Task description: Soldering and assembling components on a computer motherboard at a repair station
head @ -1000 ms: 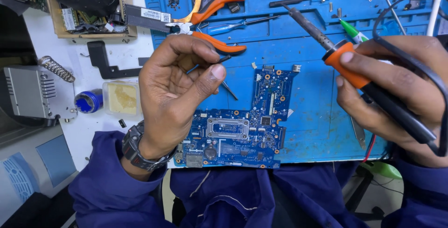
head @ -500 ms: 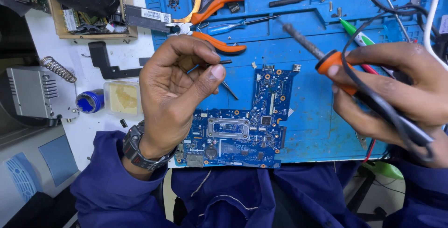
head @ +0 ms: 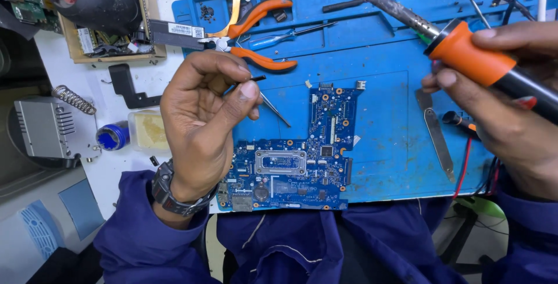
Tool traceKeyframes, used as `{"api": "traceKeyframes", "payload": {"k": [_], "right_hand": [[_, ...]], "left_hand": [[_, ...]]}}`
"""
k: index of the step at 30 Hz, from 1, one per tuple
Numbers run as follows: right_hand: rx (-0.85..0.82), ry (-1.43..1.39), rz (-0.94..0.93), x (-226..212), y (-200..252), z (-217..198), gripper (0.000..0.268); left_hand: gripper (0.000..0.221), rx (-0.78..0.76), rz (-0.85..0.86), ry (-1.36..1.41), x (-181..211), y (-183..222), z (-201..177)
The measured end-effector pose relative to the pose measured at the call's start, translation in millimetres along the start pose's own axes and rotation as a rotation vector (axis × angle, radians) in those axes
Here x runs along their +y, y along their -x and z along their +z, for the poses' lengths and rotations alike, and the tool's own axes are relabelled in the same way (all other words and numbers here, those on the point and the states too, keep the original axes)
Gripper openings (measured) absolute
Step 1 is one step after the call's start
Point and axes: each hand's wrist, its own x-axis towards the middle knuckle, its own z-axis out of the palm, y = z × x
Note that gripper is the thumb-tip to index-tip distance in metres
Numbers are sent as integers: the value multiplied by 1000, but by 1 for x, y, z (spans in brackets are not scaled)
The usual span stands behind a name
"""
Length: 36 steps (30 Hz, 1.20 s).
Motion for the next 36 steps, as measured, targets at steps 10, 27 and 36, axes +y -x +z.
{"api": "traceKeyframes", "payload": {"k": [10, 27, 36], "right_hand": [[132, -246, -9, 66, -1, 2, 36], [126, -285, -130, 82, -2, 0, 39], [173, -225, 62, 64, 1, 5, 44]], "left_hand": [[13, -20, -2, -12, 1, 1, -1], [12, -20, -4, -14, 2, 0, 0], [12, -25, -6, -17, 4, 0, 0]]}}
